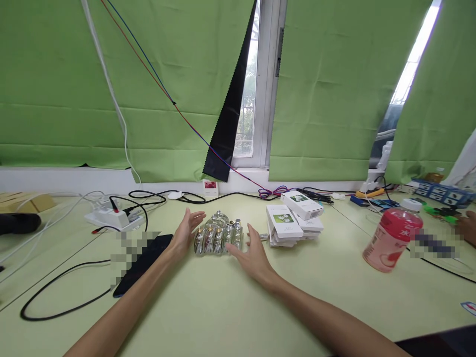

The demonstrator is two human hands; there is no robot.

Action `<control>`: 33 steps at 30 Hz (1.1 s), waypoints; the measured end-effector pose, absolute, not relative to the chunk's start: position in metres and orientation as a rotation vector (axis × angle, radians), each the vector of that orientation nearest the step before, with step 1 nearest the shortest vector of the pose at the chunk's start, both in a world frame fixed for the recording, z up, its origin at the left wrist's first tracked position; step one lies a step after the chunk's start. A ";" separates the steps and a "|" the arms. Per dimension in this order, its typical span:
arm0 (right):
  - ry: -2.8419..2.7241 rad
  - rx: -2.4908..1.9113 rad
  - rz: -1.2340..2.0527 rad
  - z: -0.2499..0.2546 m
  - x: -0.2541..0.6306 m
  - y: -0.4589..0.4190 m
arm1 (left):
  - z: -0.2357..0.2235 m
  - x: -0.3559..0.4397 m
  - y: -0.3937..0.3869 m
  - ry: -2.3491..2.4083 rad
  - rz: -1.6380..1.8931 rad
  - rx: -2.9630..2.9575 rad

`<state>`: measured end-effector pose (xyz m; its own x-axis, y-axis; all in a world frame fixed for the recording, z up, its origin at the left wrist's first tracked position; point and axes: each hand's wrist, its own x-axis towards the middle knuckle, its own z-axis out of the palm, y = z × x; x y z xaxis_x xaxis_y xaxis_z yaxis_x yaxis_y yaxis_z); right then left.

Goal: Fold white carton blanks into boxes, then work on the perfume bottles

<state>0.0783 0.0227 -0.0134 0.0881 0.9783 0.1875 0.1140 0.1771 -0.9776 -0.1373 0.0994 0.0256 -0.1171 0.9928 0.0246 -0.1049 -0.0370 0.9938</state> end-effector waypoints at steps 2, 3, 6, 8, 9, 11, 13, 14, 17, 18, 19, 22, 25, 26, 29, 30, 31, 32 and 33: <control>-1.302 -1.230 0.972 -0.011 0.075 0.028 | 0.024 -0.136 0.106 1.108 1.291 1.038; -1.306 -1.240 0.975 -0.011 0.074 0.031 | 0.023 -0.136 0.109 1.087 1.272 1.014; -1.259 -1.222 1.018 -0.011 0.071 0.045 | 0.023 -0.133 0.113 1.035 1.251 0.982; -1.227 -1.151 1.071 -0.013 0.070 0.057 | 0.022 -0.131 0.115 1.021 1.255 0.991; -1.209 -1.113 1.085 -0.014 0.069 0.063 | 0.022 -0.130 0.115 1.022 1.256 1.005; -1.165 -1.054 1.114 -0.014 0.068 0.073 | 0.022 -0.128 0.117 1.032 1.264 1.043; -1.101 -1.011 1.137 -0.012 0.068 0.080 | 0.021 -0.127 0.118 1.031 1.279 1.049; -1.068 -1.011 1.148 -0.010 0.068 0.083 | 0.020 -0.128 0.119 1.028 1.291 1.036; -0.988 -1.039 1.199 -0.005 0.067 0.089 | 0.016 -0.132 0.124 1.056 1.317 0.974; -0.970 -1.048 1.213 -0.005 0.067 0.091 | 0.015 -0.133 0.125 1.080 1.316 0.962; -0.956 -1.056 1.221 -0.005 0.067 0.094 | 0.013 -0.135 0.127 1.110 1.313 0.955; -0.948 -1.048 1.246 -0.008 0.065 0.101 | 0.010 -0.138 0.134 1.132 1.334 0.977; -0.959 -1.041 1.252 -0.011 0.064 0.107 | 0.010 -0.139 0.141 1.107 1.289 1.022; -0.964 -1.041 1.252 -0.012 0.064 0.109 | 0.010 -0.139 0.144 1.097 1.256 1.050; -0.988 -1.041 1.256 -0.014 0.065 0.113 | 0.011 -0.139 0.154 1.063 1.146 1.143; -0.999 -1.040 1.261 -0.015 0.066 0.114 | 0.011 -0.139 0.156 1.047 1.113 1.157; -1.010 -1.039 1.266 -0.016 0.066 0.115 | 0.011 -0.138 0.158 1.030 1.084 1.161; -1.022 -1.037 1.271 -0.017 0.067 0.116 | 0.011 -0.138 0.159 1.011 1.057 1.155; -1.032 -1.035 1.273 -0.018 0.067 0.116 | 0.012 -0.137 0.159 0.987 1.031 1.147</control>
